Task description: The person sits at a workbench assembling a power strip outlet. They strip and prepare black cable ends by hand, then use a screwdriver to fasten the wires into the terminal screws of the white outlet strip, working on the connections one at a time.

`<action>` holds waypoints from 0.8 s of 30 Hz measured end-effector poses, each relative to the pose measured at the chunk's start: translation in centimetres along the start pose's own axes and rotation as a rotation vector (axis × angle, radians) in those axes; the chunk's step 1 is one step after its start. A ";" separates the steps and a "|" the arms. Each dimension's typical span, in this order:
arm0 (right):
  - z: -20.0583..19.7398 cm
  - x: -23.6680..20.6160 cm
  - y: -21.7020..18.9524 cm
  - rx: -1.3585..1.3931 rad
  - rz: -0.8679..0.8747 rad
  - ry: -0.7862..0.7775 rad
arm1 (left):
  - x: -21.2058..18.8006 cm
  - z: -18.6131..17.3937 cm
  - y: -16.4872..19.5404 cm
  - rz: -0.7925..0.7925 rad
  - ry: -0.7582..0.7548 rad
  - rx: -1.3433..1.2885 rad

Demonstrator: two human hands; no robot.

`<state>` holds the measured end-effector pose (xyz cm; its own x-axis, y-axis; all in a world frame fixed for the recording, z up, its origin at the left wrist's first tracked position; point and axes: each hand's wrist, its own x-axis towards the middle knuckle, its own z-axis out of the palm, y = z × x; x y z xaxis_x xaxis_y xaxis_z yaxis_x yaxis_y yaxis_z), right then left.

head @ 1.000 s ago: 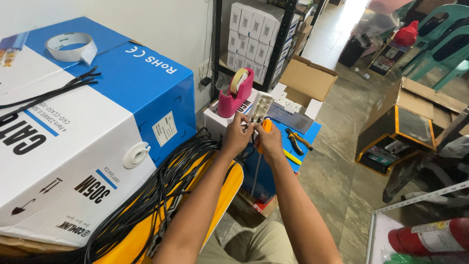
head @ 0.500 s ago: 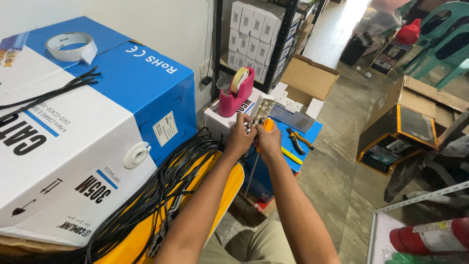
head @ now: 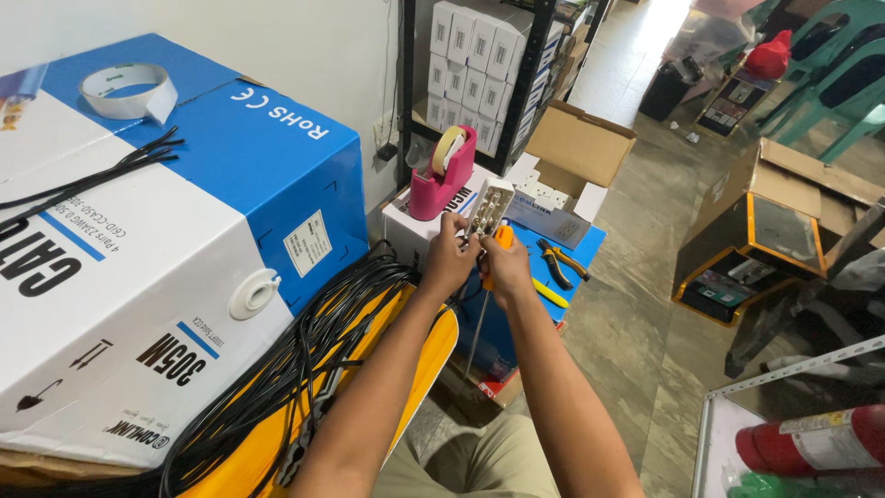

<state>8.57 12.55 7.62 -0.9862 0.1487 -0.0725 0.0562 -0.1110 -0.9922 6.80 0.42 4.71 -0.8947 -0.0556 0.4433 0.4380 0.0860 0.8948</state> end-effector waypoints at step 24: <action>-0.2 0.2 0.9 0.081 -0.027 0.029 | 0.3 0.4 -0.5 -0.014 -0.075 -0.255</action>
<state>8.51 12.68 6.64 -0.9823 0.1806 -0.0495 0.0154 -0.1852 -0.9826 6.34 0.73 4.39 -0.9006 0.0193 0.4342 0.4252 -0.1678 0.8894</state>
